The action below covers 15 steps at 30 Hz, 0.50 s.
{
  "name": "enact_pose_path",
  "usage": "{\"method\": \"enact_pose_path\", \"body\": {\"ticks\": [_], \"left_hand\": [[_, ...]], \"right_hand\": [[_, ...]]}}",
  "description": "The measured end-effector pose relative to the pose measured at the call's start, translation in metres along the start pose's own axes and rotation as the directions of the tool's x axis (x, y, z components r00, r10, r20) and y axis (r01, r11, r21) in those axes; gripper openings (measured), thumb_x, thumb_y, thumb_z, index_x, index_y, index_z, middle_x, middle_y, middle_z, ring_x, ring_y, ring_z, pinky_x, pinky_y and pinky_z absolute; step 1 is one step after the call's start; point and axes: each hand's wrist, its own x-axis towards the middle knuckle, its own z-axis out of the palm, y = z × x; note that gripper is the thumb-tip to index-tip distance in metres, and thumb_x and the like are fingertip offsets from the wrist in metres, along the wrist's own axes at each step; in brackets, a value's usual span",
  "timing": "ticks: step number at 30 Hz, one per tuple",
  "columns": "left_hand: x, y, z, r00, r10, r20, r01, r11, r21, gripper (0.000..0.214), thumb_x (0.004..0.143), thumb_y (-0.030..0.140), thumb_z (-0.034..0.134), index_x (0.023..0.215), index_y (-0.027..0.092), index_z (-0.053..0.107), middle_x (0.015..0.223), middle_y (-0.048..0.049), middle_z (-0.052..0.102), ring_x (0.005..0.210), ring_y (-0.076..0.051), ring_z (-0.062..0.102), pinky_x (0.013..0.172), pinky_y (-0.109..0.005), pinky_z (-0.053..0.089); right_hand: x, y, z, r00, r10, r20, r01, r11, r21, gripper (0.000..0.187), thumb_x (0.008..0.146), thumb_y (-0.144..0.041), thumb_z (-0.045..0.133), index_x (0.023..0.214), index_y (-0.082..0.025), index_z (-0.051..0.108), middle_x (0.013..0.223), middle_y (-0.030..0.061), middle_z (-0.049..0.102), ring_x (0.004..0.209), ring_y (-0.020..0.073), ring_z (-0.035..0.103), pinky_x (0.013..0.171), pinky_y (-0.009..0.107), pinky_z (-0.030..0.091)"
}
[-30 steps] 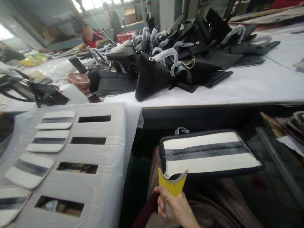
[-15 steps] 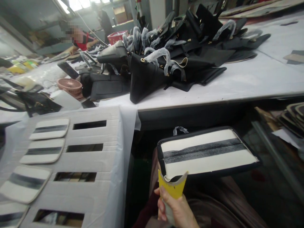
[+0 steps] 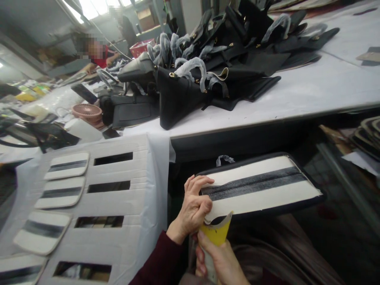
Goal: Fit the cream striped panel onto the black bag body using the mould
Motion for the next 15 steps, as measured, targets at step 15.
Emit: {"method": "enact_pose_path", "body": {"ticks": [15], "left_hand": [[0.000,-0.008,0.012,0.993,-0.049,-0.108,0.037,0.993,-0.116,0.052,0.099,0.035,0.036,0.051,0.019,0.050,0.106,-0.0066,0.060,0.113,-0.025,0.048,0.117,-0.050,0.019]], "right_hand": [[-0.002,-0.001,0.004,0.999,0.041,-0.026,-0.038,0.993,0.111,0.066,0.057,-0.067,0.083,0.087,-0.012,0.062,0.045,-0.0067,0.046,0.032,0.0059,0.037,0.039,0.021,0.033]]}}
